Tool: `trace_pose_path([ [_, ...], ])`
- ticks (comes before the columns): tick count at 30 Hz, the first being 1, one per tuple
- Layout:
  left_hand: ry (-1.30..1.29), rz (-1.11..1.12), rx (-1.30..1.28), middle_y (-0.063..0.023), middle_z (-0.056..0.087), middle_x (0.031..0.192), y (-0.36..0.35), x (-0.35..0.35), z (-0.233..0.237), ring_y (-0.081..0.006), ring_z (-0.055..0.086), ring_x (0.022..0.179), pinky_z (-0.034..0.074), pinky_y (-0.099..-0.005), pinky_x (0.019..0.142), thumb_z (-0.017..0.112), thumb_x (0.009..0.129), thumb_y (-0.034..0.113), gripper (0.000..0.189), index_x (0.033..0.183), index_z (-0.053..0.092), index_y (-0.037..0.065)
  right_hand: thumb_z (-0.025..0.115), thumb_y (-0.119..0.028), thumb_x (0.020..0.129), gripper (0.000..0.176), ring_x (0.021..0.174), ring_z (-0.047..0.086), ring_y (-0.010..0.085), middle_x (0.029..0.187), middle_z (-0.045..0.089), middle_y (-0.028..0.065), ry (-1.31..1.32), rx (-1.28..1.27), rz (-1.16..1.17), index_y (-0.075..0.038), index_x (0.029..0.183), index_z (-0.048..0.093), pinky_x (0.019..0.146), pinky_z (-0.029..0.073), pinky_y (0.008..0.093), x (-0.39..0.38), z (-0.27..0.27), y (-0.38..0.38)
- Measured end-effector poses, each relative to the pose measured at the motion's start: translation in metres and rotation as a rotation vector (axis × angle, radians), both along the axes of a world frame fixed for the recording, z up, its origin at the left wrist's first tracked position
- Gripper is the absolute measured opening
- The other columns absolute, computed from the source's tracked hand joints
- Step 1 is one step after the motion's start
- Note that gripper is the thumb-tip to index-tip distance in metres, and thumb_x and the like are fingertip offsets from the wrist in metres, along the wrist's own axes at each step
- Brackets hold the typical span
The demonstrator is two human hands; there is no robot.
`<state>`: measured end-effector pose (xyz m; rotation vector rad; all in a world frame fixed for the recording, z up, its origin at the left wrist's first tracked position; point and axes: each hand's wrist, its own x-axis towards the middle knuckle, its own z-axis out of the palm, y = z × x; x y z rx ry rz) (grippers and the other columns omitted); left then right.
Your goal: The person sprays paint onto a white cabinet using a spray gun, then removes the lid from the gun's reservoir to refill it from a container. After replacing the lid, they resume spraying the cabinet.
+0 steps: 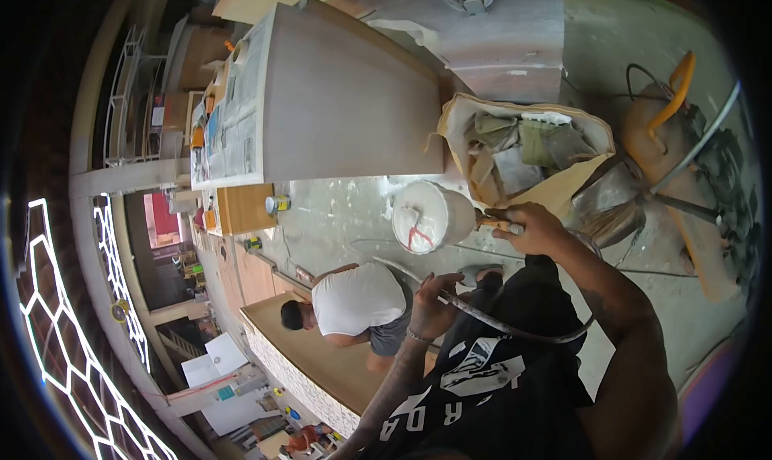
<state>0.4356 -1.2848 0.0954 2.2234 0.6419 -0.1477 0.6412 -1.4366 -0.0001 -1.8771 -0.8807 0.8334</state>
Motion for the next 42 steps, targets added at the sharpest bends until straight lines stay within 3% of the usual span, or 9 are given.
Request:
trace_pose_path([
  [3, 0.039, 0.000, -0.020, -0.0040, 0.065, 0.080, -0.002, -0.015, -0.012, -0.0264, 0.065, 0.091, 0.037, -0.0506, 0.105, 0.078, 0.071, 0.017, 0.032, 0.101, 0.067, 0.011, 0.074, -0.036, 0.079, 0.045, 0.099, 0.062, 0.0346, 0.106, 0.067, 0.0155, 0.015, 0.056, 0.000, -0.015, 0.118, 0.066, 0.085, 0.049, 0.0403, 0.000, -0.005, 0.010],
  [6, -0.034, 0.050, 0.029, -0.0117, 0.065, 0.113, -0.010, -0.035, -0.021, -0.0330, 0.056, 0.117, 0.035, -0.0517, 0.106, 0.078, 0.073, 0.016, 0.035, 0.104, 0.065, 0.009, 0.073, -0.037, 0.079, 0.045, 0.098, 0.062, 0.0345, 0.105, 0.067, 0.0154, -0.073, 0.149, 0.012, -0.015, 0.117, 0.066, 0.083, 0.050, 0.0399, -0.004, -0.005, 0.018],
  [10, -0.071, 0.117, 0.013, -0.0171, 0.055, 0.131, -0.022, -0.067, -0.038, -0.0369, 0.045, 0.130, 0.040, -0.0415, 0.105, 0.077, 0.073, 0.012, 0.041, 0.111, 0.063, 0.007, 0.073, -0.039, 0.079, 0.045, 0.093, 0.063, 0.0340, 0.099, 0.067, 0.0135, -0.151, 0.055, 0.130, -0.016, 0.117, 0.067, 0.081, 0.050, 0.0403, -0.017, 0.007, 0.023],
  [15, -0.087, 0.114, -0.162, -0.0161, 0.047, 0.140, -0.037, -0.102, -0.044, -0.0404, 0.034, 0.136, 0.033, -0.0447, 0.111, 0.062, 0.074, 0.004, 0.050, 0.123, 0.056, 0.009, 0.073, -0.040, 0.079, 0.040, 0.085, 0.064, 0.0348, 0.089, 0.067, 0.0137, -0.166, 0.046, 0.316, -0.016, 0.110, 0.069, 0.074, 0.050, 0.0412, -0.044, 0.021, 0.028],
  [23, -0.120, 0.406, -0.468, -0.0155, 0.049, 0.138, -0.093, -0.153, -0.041, -0.0267, 0.046, 0.129, 0.037, -0.0379, 0.107, 0.065, 0.090, 0.023, 0.055, 0.137, 0.043, 0.005, 0.076, -0.021, 0.076, 0.051, 0.080, 0.066, 0.0334, 0.090, 0.068, 0.0152, -0.235, 0.167, 0.708, -0.018, 0.125, 0.062, 0.072, 0.051, 0.0380, -0.104, 0.082, 0.039],
  [31, -0.593, 0.953, -0.881, -0.0147, 0.055, 0.133, -0.178, -0.192, -0.085, -0.0221, 0.051, 0.118, 0.042, -0.0331, 0.093, 0.058, 0.093, 0.025, 0.056, 0.141, 0.038, 0.002, 0.075, -0.012, 0.079, 0.042, 0.077, 0.067, 0.0274, 0.093, 0.070, 0.0147, 0.055, 0.330, 0.872, -0.010, 0.119, 0.065, 0.072, 0.051, 0.0318, -0.174, 0.115, 0.049],
  [35, -0.657, 1.090, -0.937, -0.0109, 0.060, 0.126, -0.189, -0.204, -0.089, -0.0197, 0.053, 0.116, 0.041, -0.0342, 0.092, 0.057, 0.094, 0.029, 0.053, 0.137, 0.043, 0.002, 0.074, -0.011, 0.080, 0.028, 0.078, 0.068, 0.0194, 0.091, 0.071, 0.0120, -0.038, 0.396, 0.860, -0.005, 0.106, 0.068, 0.072, 0.052, 0.0306, -0.194, 0.130, 0.050],
  [38, -0.693, 1.097, -0.914, -0.0093, 0.061, 0.124, -0.186, -0.211, -0.108, -0.0190, 0.053, 0.117, 0.040, -0.0360, 0.094, 0.057, 0.094, 0.031, 0.051, 0.135, 0.045, 0.004, 0.075, -0.014, 0.080, 0.042, 0.082, 0.070, 0.0206, 0.097, 0.071, 0.0140, -0.080, 0.347, 0.846, -0.009, 0.120, 0.064, 0.076, 0.053, 0.0306, -0.203, 0.132, 0.048],
  [42, -0.707, 1.158, -0.666, -0.0106, 0.062, 0.123, -0.187, -0.206, -0.175, -0.0217, 0.054, 0.115, 0.039, -0.0385, 0.098, 0.060, 0.091, 0.031, 0.047, 0.129, 0.052, 0.003, 0.073, -0.012, 0.081, 0.029, 0.080, 0.068, 0.0222, 0.092, 0.070, 0.0136, -0.158, 0.299, 0.704, -0.004, 0.108, 0.067, 0.073, 0.052, 0.0314, -0.217, 0.158, 0.040],
])
